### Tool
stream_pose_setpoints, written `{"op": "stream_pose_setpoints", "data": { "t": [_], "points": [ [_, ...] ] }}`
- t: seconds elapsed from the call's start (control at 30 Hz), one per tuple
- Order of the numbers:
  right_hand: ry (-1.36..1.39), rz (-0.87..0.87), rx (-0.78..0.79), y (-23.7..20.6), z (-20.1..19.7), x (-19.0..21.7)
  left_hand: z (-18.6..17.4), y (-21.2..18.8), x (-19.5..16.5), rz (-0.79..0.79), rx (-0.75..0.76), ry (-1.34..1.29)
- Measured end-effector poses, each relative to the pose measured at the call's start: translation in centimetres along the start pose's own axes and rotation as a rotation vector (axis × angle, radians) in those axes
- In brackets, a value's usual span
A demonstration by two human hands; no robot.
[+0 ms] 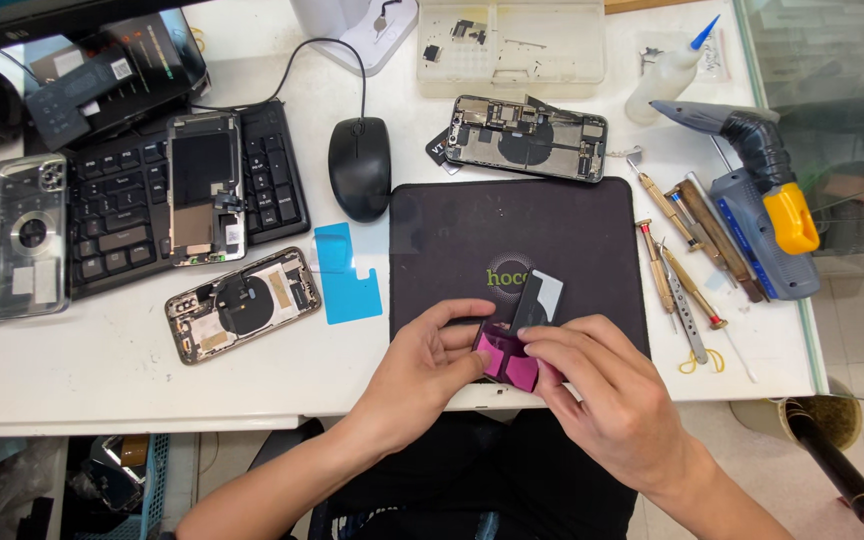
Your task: The person removes pink adhesive strips from a smartphone battery, uses a rubber mallet to press the battery flat, and then installs the battery into a disassembled smartphone chassis. The person aligns the battery and connects the internal ribbon cable to the motherboard.
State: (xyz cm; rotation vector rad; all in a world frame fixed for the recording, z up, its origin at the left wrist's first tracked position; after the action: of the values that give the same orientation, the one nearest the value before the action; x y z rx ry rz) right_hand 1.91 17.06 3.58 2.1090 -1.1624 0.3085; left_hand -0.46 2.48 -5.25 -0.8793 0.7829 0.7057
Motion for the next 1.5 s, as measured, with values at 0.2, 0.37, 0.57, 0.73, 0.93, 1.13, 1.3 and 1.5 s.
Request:
{"op": "stream_pose_setpoints", "data": {
  "t": [0.2,0.37,0.57,0.73,0.93,1.13,1.3,1.5],
  "points": [
    [0.046,0.063,0.051,1.1,1.2,-0.6,-0.7,0.2,0.5,-0.026,0.025,0.014],
    [-0.008,0.076,0.063,1.8,1.7,-0.6,-0.5,0.4,0.4,-0.003,0.041,-0.005],
    [-0.053,0.14,0.024,2.1,2.3,-1.0,-0.8,0.4,0.4,-0.039,0.037,0.048],
    [-0.048,0.179,0.045,2.1,2.9,-1.1,-0.6,0.4,0.1,-0.026,0.048,0.001],
    [-0.067,0.17,0.011,2.0,2.8,-1.0,-0.8,0.5,0.1,-0.011,0.047,-0.006],
    [-0.071,0.061,0.018,1.4,2.8,-0.6,-0.8,0.5,0.1,-0.002,0.051,-0.023],
    [-0.059,0.011,0.058,0.9,3.0,-0.6,-0.9,0.6,0.1,-0.022,0.054,-0.003],
    [-0.056,-0.03,0.089,0.6,3.0,-0.7,-1.1,0.7,0.2,-0.03,0.083,-0.018]
  ]
}}
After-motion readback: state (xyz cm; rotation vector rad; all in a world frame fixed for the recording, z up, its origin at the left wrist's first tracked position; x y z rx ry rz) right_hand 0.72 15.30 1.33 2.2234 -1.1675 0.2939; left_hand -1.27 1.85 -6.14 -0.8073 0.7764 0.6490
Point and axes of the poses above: each hand's wrist, its own y-axis towards the middle knuckle, its own z-axis out of the palm, x = y × z, the point moved 7 cm from there along y, towards the middle knuckle, and after that the axes turned 1 degree about -y, right-handed, at the moved point
